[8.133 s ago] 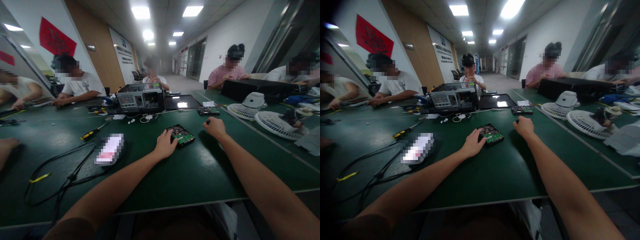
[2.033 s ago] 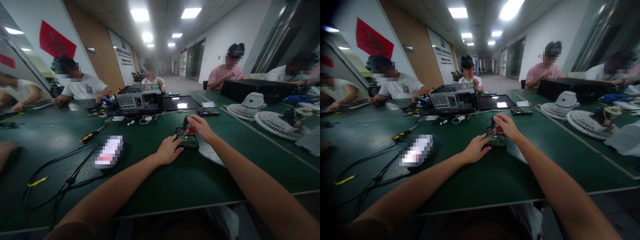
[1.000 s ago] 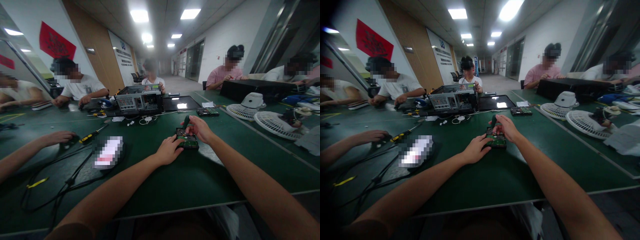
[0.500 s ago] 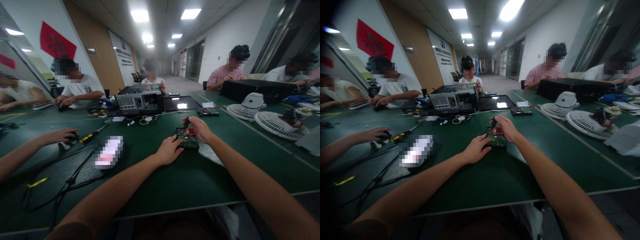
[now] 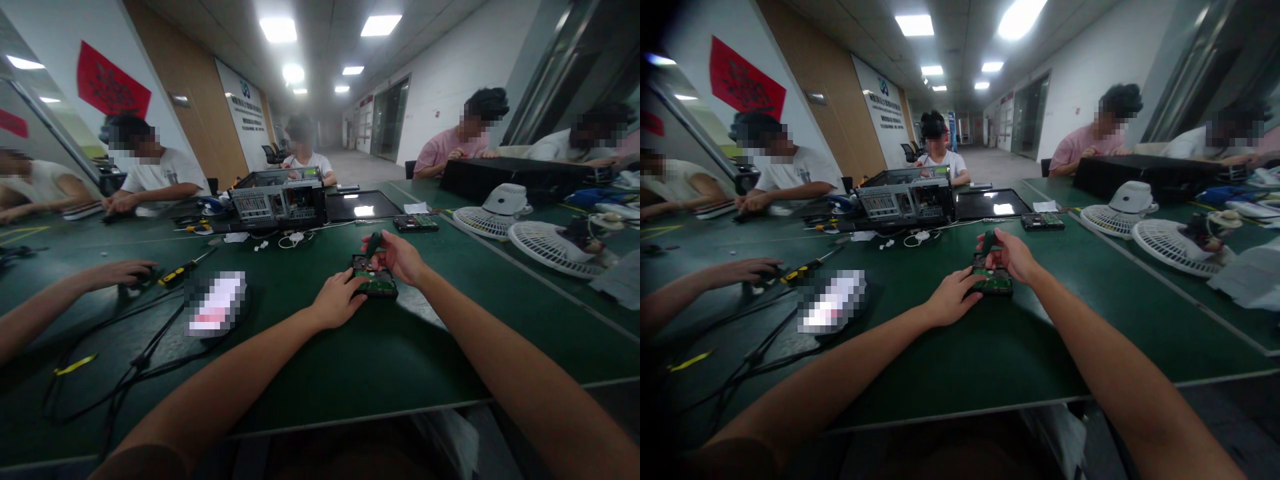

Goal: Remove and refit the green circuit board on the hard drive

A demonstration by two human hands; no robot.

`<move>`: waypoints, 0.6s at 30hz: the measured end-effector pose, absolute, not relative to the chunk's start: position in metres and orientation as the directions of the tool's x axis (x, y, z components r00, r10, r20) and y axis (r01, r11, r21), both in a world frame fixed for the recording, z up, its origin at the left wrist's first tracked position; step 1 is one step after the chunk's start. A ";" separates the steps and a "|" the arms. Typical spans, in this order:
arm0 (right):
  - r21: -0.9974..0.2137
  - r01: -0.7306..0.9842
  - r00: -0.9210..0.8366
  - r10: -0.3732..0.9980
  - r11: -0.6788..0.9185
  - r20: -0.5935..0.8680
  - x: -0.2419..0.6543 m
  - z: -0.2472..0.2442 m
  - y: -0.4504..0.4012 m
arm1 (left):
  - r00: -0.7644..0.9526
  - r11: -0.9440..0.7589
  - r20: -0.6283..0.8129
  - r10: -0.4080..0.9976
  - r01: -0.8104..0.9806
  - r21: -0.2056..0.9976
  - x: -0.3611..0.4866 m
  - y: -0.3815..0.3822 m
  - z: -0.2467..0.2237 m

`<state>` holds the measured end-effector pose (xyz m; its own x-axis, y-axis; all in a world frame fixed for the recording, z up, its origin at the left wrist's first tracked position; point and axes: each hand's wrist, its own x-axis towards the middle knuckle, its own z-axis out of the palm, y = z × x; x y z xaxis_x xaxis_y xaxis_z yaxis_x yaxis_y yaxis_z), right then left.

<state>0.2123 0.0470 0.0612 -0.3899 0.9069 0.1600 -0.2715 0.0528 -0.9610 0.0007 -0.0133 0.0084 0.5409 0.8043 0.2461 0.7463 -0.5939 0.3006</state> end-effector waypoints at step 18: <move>-0.972 -0.213 -0.348 0.922 0.097 0.169 0.211 0.063 0.045 | 0.539 -0.595 0.256 0.803 0.748 0.294 0.001 -0.013 0.008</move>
<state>0.2114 0.0451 0.0627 -0.3478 0.9223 0.1686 -0.2133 0.0973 -0.9721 0.0006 -0.0127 0.0077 0.5385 0.8027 0.2563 0.7478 -0.5955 0.2937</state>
